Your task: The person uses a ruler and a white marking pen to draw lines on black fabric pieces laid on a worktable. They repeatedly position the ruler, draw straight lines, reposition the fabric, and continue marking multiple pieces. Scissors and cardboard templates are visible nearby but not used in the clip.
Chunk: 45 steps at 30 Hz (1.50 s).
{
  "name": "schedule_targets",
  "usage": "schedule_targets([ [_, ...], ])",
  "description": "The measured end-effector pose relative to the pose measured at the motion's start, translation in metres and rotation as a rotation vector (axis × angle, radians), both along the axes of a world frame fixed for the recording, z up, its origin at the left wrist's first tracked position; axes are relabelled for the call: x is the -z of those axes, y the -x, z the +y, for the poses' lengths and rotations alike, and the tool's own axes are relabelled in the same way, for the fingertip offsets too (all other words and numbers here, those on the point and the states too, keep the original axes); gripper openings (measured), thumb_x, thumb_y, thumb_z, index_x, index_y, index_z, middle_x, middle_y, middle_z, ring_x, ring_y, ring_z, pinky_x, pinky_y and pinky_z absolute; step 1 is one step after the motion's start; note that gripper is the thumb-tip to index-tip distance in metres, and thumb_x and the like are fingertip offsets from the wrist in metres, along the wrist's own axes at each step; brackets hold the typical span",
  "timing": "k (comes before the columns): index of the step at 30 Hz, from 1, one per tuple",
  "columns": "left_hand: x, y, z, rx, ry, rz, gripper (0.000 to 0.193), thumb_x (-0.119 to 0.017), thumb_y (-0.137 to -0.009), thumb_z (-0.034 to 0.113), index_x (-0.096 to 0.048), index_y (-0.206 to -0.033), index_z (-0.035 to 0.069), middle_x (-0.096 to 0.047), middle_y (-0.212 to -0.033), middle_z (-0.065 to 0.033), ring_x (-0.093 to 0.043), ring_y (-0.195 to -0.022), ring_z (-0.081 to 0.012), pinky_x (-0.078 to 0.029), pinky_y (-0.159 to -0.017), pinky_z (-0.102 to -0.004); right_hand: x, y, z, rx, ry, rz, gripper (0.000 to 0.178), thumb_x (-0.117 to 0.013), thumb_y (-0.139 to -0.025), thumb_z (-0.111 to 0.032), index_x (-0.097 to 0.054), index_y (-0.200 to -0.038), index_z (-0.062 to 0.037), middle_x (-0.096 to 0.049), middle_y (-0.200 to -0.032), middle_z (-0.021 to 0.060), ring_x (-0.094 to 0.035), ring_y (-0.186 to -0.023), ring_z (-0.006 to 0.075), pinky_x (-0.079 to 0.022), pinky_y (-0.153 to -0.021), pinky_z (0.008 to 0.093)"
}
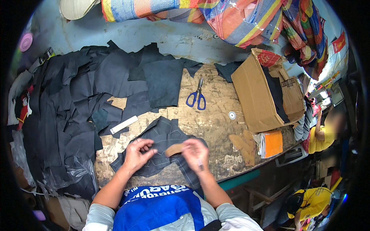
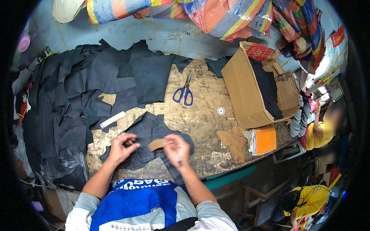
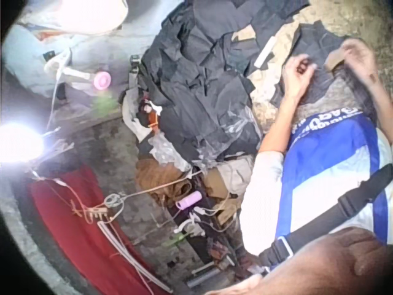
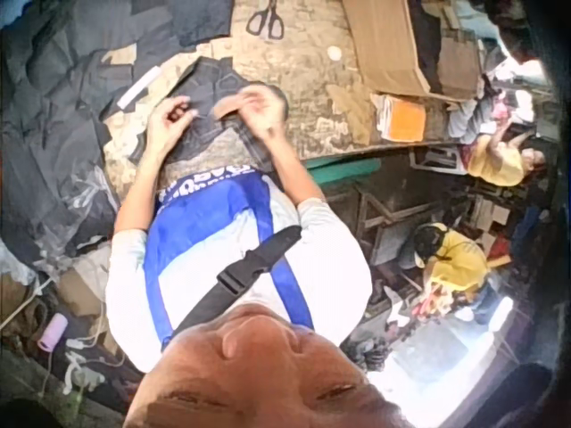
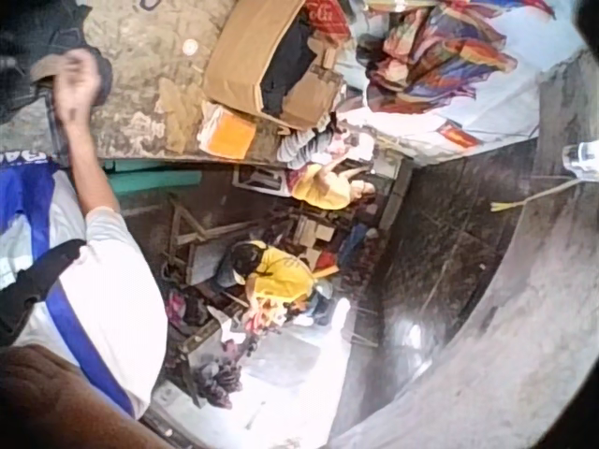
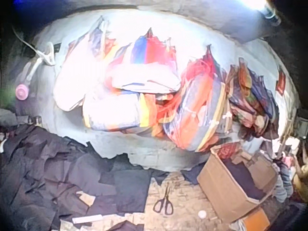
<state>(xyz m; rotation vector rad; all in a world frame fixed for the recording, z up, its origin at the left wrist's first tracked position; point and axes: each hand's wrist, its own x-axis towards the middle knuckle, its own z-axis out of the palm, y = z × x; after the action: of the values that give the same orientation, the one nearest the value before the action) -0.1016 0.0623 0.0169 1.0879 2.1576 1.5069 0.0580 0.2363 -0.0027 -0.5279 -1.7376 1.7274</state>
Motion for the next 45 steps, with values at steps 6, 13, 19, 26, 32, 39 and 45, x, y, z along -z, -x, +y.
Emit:
schedule_targets([
  [6, 0.009, 0.076, 0.045, -0.261, 0.056, 0.126, 0.028, -0.076, -0.071, 0.012, -0.068, -0.095, -0.002, -0.066, -0.074, -0.0099, -0.060, -0.063, -0.0156, -0.050, -0.061, -0.0276, 0.028, -0.051, 0.102, 0.616, -0.061, -0.018, 0.031, -0.061, -0.079, 0.005, -0.054, -0.108, 0.0011, -0.061, -0.099, 0.0097, -0.057, -0.075, 0.0081, -0.049, -0.068, 0.0205],
  [13, -0.011, 0.120, 0.142, -0.480, 0.577, 0.160, 0.064, -0.076, -0.067, 0.051, -0.066, -0.103, -0.001, -0.068, -0.096, -0.0166, -0.065, -0.093, -0.0289, -0.051, -0.078, -0.0371, 0.052, -0.056, 0.103, 0.797, -0.688, -0.370, 0.023, -0.060, -0.077, 0.000, -0.059, -0.099, 0.0026, -0.064, -0.090, 0.0139, -0.063, -0.080, 0.0219, -0.050, -0.072, 0.0312],
  [19, 0.015, 0.160, 0.176, -0.457, 0.477, -0.115, 0.038, -0.081, -0.062, 0.032, -0.065, -0.081, 0.003, -0.068, -0.087, -0.0159, -0.066, -0.086, -0.0279, -0.050, -0.075, -0.0368, 0.047, -0.054, 0.104, 0.804, -0.701, -0.374, 0.022, -0.058, -0.075, 0.000, -0.060, -0.097, 0.0016, -0.063, -0.091, 0.0196, -0.063, -0.083, 0.0354, -0.050, -0.076, 0.0381],
  [26, -0.017, 0.212, 0.177, -0.418, 0.210, 0.029, 0.036, -0.076, -0.071, 0.020, -0.069, -0.101, 0.001, -0.070, -0.090, -0.0171, -0.068, -0.084, -0.0248, -0.051, -0.075, -0.0340, 0.045, -0.054, 0.104, 0.786, -0.729, -0.340, 0.022, -0.057, -0.075, 0.000, -0.060, -0.096, 0.0027, -0.063, -0.089, 0.0194, -0.063, -0.081, 0.0342, -0.050, -0.075, 0.0378],
  [32, -0.061, 0.211, 0.175, -0.460, 0.625, 0.395, 0.029, -0.066, -0.081, 0.025, -0.069, -0.100, 0.003, -0.066, -0.103, -0.0192, -0.064, -0.097, -0.0331, -0.051, -0.083, -0.0399, 0.047, -0.055, 0.105, 0.783, -0.588, -0.367, 0.018, -0.060, -0.076, -0.002, -0.061, -0.093, 0.0026, -0.063, -0.083, 0.0131, -0.061, -0.071, 0.0228, -0.049, -0.069, 0.0316],
  [39, -0.065, 0.198, 0.177, -0.453, 0.647, 0.652, 0.022, -0.064, -0.083, 0.026, -0.071, -0.090, 0.006, -0.066, -0.092, -0.0156, -0.065, -0.091, -0.0326, -0.052, -0.077, -0.0415, 0.056, -0.054, 0.111, 0.818, -0.701, -0.329, 0.018, -0.059, -0.076, -0.001, -0.061, -0.093, 0.0031, -0.063, -0.082, 0.0121, -0.060, -0.067, 0.0194, -0.049, -0.065, 0.0300],
  [45, -0.073, 0.173, 0.212, -0.200, -0.188, 0.675, 0.013, -0.064, -0.080, 0.015, -0.069, -0.083, 0.004, -0.066, -0.093, -0.0155, -0.063, -0.086, -0.0336, -0.051, -0.077, -0.0399, 0.051, -0.055, 0.107, 0.791, -0.596, -0.394, 0.019, -0.057, -0.074, 0.002, -0.061, -0.093, 0.0023, -0.063, -0.089, 0.0176, -0.063, -0.083, 0.0324, -0.050, -0.076, 0.0368],
])
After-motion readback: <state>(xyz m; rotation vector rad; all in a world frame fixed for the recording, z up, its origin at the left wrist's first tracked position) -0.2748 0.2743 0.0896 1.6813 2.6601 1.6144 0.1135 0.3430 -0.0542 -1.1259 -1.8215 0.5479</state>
